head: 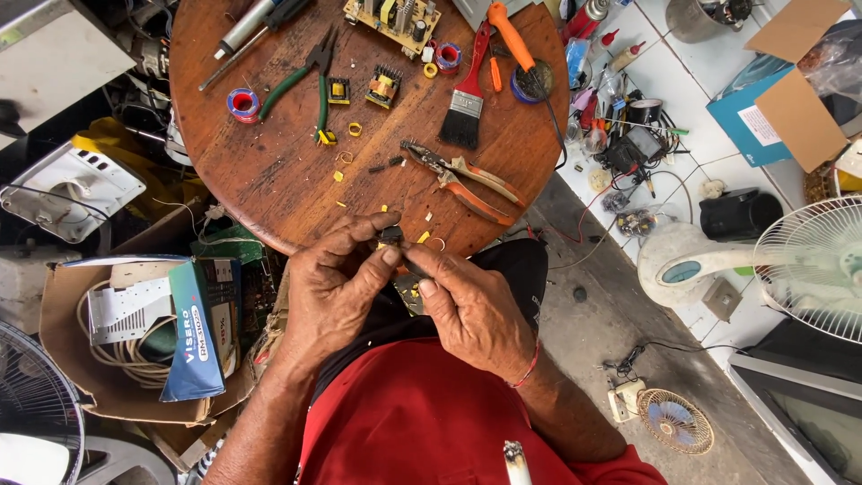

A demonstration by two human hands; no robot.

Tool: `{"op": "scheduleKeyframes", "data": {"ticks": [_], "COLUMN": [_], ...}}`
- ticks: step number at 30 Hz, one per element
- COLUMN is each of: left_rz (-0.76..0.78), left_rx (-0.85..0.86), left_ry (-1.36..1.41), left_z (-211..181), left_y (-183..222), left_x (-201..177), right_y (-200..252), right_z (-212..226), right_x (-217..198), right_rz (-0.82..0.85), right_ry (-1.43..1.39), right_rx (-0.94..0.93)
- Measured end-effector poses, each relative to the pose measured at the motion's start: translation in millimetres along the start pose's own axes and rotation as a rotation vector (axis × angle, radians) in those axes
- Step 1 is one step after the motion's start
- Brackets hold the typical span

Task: Repairing a small electronic transformer by stripping wire insulation and preparing the core.

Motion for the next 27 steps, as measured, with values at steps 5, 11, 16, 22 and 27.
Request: {"op": "scheduleKeyframes", "data": {"ticks": [5,11,16,22,27], "left_rz": [0.04,-0.012,-0.076,-0.112,-0.159], "left_rx": [-0.027,-0.09,-0.127,-0.132,-0.127], "left_ry": [0.09,0.577,0.652,0.672,0.647], "left_z": [12,70,61,66,72], "left_y": [5,15,16,20,21], "left_x": [13,14,20,16,10], "right_y": [16,9,1,-2,-2], "right_z": [-44,-7,12,16,12], "right_x": [4,-7,-7,-1,2], "right_rz": [-0.143,0.009,0.075,0.132,0.129], "right_ry": [-0.218,-0.214,-0.14,-0.103,-0.117], "right_rx": [0.015,0.026,0.022,-0.005,0.022]}}
Point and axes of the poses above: each hand's wrist, its own y-axis away from the middle knuckle, its own x-axis out of the palm, z = x × y, the point moved 8 cm from there along -y, towards the middle knuckle, and after that the axes turned 12 degrees about z, right-handed, at the moved point
